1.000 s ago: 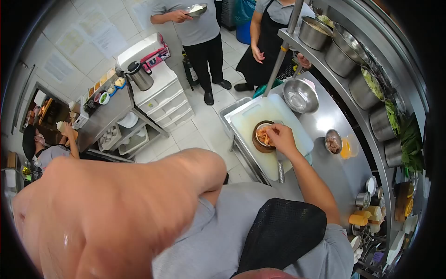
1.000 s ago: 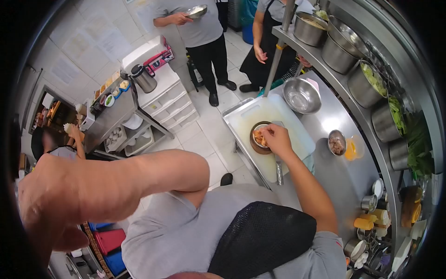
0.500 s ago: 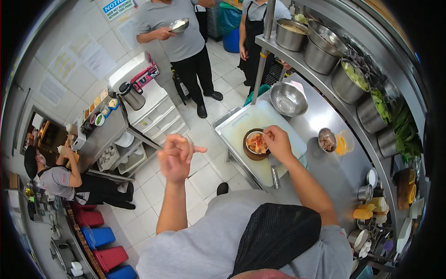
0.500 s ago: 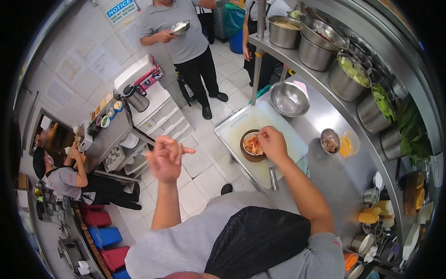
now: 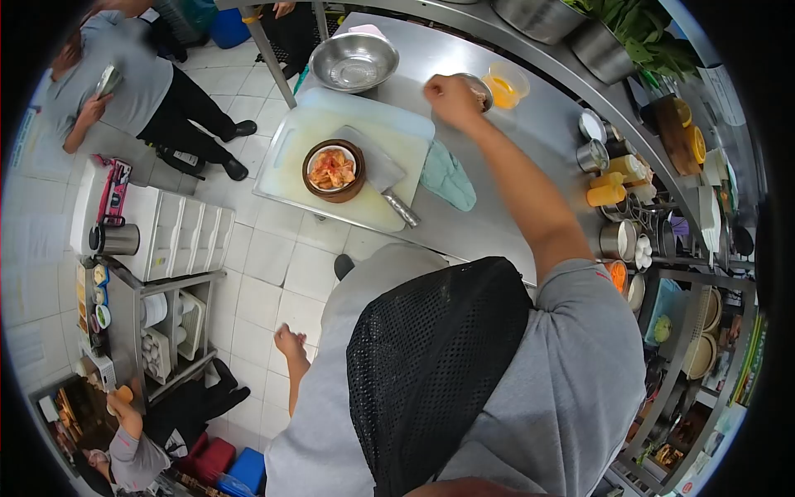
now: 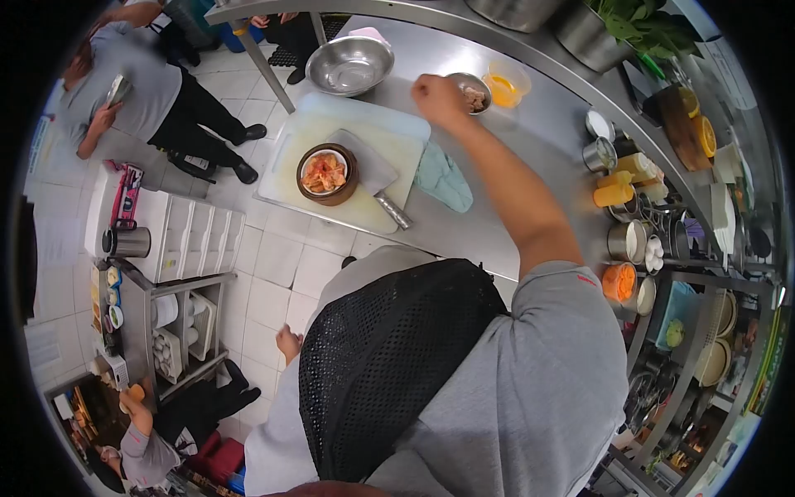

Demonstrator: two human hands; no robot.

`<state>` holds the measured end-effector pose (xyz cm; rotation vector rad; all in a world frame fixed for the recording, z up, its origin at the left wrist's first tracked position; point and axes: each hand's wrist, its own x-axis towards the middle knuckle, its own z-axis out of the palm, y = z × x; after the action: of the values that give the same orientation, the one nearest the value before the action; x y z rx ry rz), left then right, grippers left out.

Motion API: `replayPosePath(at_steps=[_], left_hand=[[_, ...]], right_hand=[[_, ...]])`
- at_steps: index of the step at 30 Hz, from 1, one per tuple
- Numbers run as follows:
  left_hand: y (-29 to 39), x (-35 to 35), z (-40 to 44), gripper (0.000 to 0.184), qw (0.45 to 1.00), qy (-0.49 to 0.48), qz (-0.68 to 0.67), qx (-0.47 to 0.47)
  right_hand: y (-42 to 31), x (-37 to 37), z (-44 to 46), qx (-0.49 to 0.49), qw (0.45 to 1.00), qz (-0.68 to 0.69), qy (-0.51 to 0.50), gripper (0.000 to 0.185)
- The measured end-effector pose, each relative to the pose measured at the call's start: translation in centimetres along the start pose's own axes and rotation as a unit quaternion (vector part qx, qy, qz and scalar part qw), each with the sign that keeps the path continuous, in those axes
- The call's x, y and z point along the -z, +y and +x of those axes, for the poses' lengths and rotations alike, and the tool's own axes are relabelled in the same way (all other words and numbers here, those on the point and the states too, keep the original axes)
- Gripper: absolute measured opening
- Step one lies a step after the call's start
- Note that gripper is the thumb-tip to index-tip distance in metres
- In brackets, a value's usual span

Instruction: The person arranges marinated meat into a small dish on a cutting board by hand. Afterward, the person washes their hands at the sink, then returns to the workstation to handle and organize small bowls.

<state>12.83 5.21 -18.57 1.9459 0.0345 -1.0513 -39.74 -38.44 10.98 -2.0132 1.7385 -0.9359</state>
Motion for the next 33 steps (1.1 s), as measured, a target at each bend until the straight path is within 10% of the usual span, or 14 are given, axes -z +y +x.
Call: replayPosePath(at_steps=[4,8,15,19,21,33], left_hand=[[-5.5,4.7,1.0,0.032,0.966,-0.148,0.149,-0.154],[-2.4,2.8,-0.4,0.021,0.987,-0.061,0.146,0.028],[4.7,-2.9,2.3,0.032,0.997,-0.041,0.054,-0.022],[8.1,-5.9,2.9,0.039,0.992,-0.049,0.037,-0.112],[8.1,-6.1,3.0,0.037,0.991,-0.047,0.022,-0.121],[-4.1,0.6,2.9,0.032,0.998,0.024,0.002,0.062]], right_hand=[[1.0,4.2,-0.1,0.012,0.995,-0.073,-0.074,0.016],[-13.8,9.5,-2.3,0.069,0.976,0.156,-0.133,0.013],[-28.1,17.3,4.4,0.382,0.92,-0.027,0.086,0.017],[-29.5,16.9,8.5,0.368,0.879,-0.259,0.16,0.05],[-28.3,15.9,10.1,0.365,0.855,-0.278,0.244,0.018],[-29.6,14.2,14.4,0.336,0.884,-0.232,0.227,0.016]])
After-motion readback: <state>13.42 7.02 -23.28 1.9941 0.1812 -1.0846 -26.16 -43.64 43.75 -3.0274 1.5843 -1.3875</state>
